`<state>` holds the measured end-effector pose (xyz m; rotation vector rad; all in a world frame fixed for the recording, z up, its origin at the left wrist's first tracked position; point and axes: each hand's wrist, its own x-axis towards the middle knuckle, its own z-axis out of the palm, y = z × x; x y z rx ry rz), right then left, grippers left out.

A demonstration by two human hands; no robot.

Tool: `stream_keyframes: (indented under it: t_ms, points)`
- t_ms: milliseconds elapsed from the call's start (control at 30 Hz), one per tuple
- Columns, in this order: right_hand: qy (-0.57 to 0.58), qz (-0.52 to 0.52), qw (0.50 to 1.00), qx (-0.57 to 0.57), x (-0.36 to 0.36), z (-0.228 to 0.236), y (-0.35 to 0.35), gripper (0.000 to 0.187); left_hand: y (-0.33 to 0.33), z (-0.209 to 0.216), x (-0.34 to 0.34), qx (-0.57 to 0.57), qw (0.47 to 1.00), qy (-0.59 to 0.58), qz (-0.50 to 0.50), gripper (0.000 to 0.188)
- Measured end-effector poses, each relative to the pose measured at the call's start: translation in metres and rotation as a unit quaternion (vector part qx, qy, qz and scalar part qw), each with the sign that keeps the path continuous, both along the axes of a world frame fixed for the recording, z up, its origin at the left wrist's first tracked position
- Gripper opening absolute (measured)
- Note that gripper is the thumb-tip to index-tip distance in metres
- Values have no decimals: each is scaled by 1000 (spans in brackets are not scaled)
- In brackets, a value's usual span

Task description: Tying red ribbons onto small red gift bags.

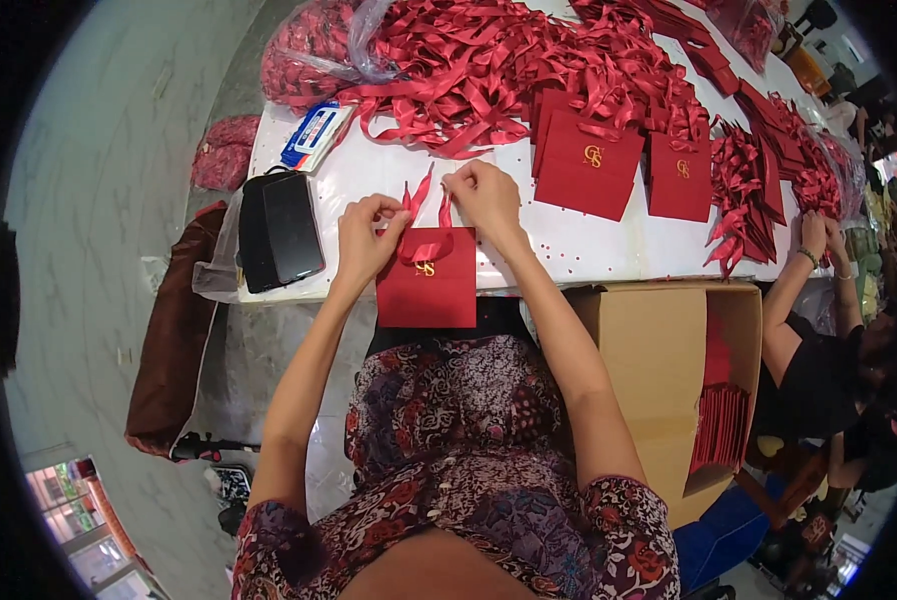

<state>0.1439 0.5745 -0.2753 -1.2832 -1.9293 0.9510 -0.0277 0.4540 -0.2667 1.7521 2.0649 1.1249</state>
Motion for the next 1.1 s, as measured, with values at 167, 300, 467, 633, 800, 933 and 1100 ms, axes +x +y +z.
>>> stream_keyframes:
  t_ms: [167, 300, 467, 633, 800, 933, 1100]
  points:
    - [-136, 33, 987, 84, -10, 0, -6, 29, 31, -4, 8, -39, 995, 81, 53, 27]
    - [-113, 27, 991, 70, -8, 2, -10, 26, 37, -18, 0, -87, 994, -28, 66, 29]
    - [169, 0, 984, -59, -5, 4, -15, 17, 36, -13, 7, -35, 948, -314, 29, 22]
    - [240, 53, 966, -85, -13, 6, -17, 15, 34, 6, 25, -25, 944, -329, -11, 17]
    - [234, 87, 962, -105, -4, 9, -20, 15, 26, 20, 31, -4, 970, -239, -41, 19]
    - [304, 63, 945, -99, 11, 19, -21, 16, 17, 13, 26, 101, 981, -165, -1, 26]
    - [360, -10, 929, -85, 37, 32, -16, 17, -4, 0, 27, -48, 890, -426, -153, 51]
